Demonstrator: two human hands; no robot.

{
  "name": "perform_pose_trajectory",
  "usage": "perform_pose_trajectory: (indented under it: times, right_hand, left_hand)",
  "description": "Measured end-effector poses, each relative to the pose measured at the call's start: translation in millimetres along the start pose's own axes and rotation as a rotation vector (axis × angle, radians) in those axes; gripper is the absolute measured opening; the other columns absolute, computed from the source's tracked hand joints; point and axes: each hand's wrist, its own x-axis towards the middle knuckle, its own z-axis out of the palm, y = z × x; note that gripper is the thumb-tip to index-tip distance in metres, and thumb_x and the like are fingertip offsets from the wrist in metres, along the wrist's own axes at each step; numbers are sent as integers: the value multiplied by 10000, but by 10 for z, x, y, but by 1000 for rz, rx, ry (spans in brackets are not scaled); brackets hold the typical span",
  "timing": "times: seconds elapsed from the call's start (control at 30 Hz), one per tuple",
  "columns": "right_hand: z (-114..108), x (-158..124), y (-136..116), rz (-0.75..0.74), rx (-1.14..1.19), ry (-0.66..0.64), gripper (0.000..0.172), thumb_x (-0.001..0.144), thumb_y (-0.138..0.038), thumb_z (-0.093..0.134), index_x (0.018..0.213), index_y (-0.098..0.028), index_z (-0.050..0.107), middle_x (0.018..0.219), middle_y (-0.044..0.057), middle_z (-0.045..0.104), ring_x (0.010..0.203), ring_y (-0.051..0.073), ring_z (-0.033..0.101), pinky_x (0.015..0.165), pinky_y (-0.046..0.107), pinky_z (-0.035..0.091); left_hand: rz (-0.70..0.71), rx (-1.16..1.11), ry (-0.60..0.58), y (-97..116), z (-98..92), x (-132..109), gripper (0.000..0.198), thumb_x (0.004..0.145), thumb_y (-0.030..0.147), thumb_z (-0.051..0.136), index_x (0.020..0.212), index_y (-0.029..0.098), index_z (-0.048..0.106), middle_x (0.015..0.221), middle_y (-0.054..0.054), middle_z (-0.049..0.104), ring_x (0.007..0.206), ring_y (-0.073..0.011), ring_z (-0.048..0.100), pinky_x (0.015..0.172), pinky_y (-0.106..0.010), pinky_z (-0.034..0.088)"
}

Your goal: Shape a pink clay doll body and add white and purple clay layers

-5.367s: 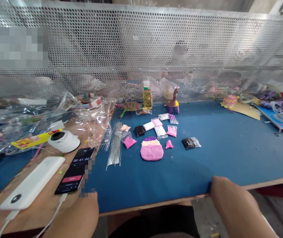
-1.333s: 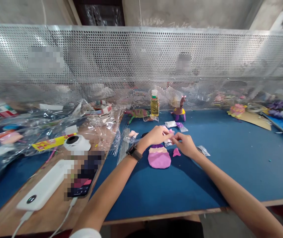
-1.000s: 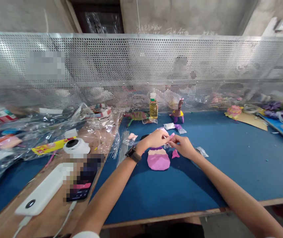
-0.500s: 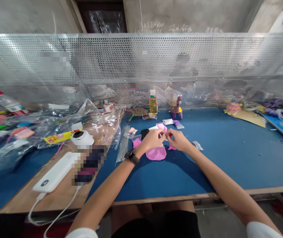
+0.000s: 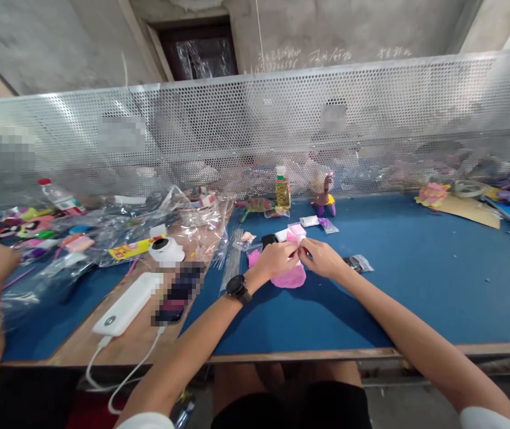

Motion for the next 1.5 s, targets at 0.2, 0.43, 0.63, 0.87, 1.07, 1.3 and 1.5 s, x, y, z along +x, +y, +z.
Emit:
perform_pose_trajectory:
  times: [0.2, 0.43, 0.63, 0.87, 1.07, 1.3, 1.5]
  right_hand:
    - [2, 7, -26, -19, 42, 5, 137, 893, -133, 476, 778, -200, 507, 719, 16, 582, 614, 136, 478, 607, 249, 310]
    - [-98, 13, 121, 82, 29, 79, 141, 845, -130, 459, 726, -204, 472, 655, -5, 532, 561, 123, 428, 579, 255, 276]
    - [-202, 43, 291, 190, 32, 172, 158, 836, -154, 473, 686, -207, 467, 623, 0, 535, 562, 132, 441, 586, 267, 276]
    - [-131, 31, 248, 220, 51, 108, 160, 845, -194, 483, 688, -201, 516, 629, 11, 568, 558, 135, 451, 574, 262, 269]
    - [-135, 5, 291, 251, 53, 64, 179, 847, -210, 483, 668, -204, 487, 607, -3, 538, 543, 125, 414, 563, 266, 248]
    - [-121, 2, 292, 256, 59, 56, 174, 843, -211, 493, 670, -204, 472, 603, -6, 533, 536, 119, 403, 556, 270, 234]
    - [-147, 5, 270, 251, 66, 21, 169, 853, -226, 507, 686, -205, 491, 605, -3, 545, 530, 125, 428, 558, 282, 248]
  left_hand:
    - [17, -54, 12, 29, -21, -17, 264, 947, 221, 464, 757, 161, 637, 778, -62, 695, 667, -151, 595, 582, -268, 286]
    - [-270, 69, -186, -190, -411, -340, 325, 982, 319, 400, 864, 182, 671, 921, -125, 727, 825, -234, 673, 689, -289, 405]
    - [-856, 459, -291, -954, -930, -1176, 341, 894, 364, 484, 1111, 129, 603, 1081, -209, 691, 1019, -352, 664, 786, -364, 469]
    - [-1021, 263, -263, -1390, -936, -1488, 688, 811, 592, 570, 1288, 110, 449, 1205, -231, 660, 1113, -377, 645, 832, -374, 489]
    - [-1016, 254, -225, -1469, -914, -1435, 677, 769, 582, 614, 1280, 158, 481, 1228, -207, 668, 1130, -386, 642, 879, -398, 485]
    - [-1058, 235, -266, -1572, -945, -1422, 800, 718, 629, 644, 1334, 158, 446, 1241, -205, 660, 1125, -373, 648, 858, -380, 492]
    - [-1066, 239, -304, -1623, -972, -1349, 836, 678, 614, 674, 1344, 157, 460, 1226, -210, 672, 1097, -384, 662, 815, -373, 494]
